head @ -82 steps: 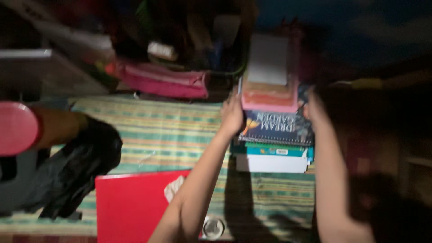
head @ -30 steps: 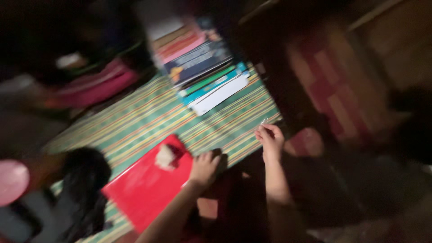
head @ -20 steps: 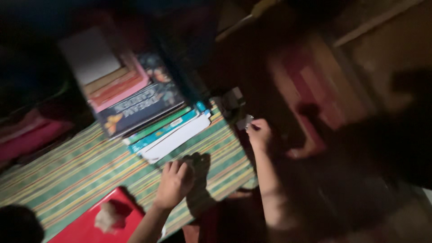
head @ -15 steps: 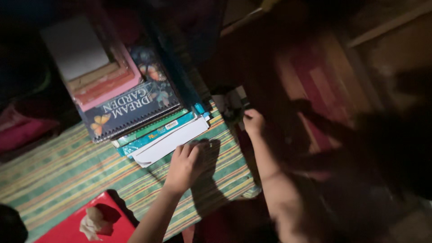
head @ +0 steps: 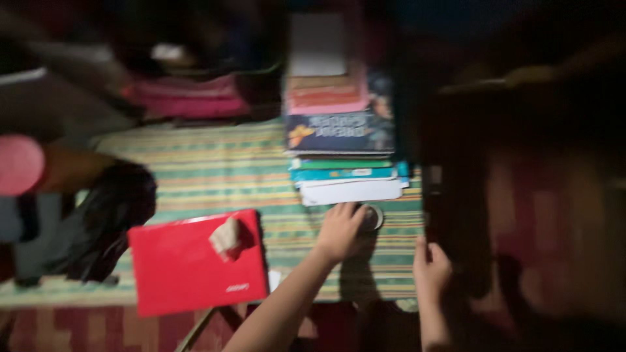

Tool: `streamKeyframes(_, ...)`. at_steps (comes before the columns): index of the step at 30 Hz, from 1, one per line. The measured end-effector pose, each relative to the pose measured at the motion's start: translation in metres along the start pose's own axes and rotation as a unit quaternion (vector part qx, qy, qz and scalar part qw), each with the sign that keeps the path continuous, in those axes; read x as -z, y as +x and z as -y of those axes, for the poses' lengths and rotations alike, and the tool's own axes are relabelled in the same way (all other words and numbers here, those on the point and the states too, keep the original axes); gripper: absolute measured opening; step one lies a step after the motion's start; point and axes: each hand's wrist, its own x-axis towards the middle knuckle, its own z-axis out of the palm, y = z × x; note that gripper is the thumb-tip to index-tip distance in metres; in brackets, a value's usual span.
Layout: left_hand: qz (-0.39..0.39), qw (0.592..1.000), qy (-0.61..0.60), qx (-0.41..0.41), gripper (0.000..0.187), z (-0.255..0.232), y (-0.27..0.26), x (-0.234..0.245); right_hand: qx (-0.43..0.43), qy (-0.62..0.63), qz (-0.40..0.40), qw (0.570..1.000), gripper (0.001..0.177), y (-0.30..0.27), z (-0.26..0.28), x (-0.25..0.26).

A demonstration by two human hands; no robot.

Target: The person organizes items on a cluttered table, handling a small notebook, coins, a red laptop, and a black pouch. They place coins into a small container, wipe the laptop with a cloth, and pack items into the pouch.

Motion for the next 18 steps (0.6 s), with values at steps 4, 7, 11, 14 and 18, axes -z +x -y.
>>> streamKeyframes(4, 0.013, 1.0, -0.016, -0.019, 0.063, 0.015, -0.008, 0.013, 0.172, -0.088, 0.012, 0.981, 0.058, -0.042, 0.056, -0.028)
streamKeyframes(7, -0.064, 0.993, -0.098, -0.03, 0.046, 0.042, -0.035, 0.045, 0.215, -0.16, 0.007, 0.963, 0.084, -0.04, 0.094, -0.061)
streamKeyframes(11, -0.194, 0.97, -0.145, 0.023, 0.033, 0.1, -0.086, 0.089, 0.199, -0.195, -0.024, 0.96, 0.076, -0.037, 0.124, -0.105)
streamKeyframes(14, -0.231, 0.908, -0.299, 0.183, 0.024, 0.15, -0.115, 0.102, 0.217, -0.302, -0.067, 0.926, 0.064, -0.068, 0.158, -0.117)
streamKeyframes(18, -0.153, 0.755, -0.614, 0.171, 0.026, 0.204, -0.12, 0.134, 0.291, -0.056, -0.001, 0.955, 0.068, -0.118, 0.244, -0.16)
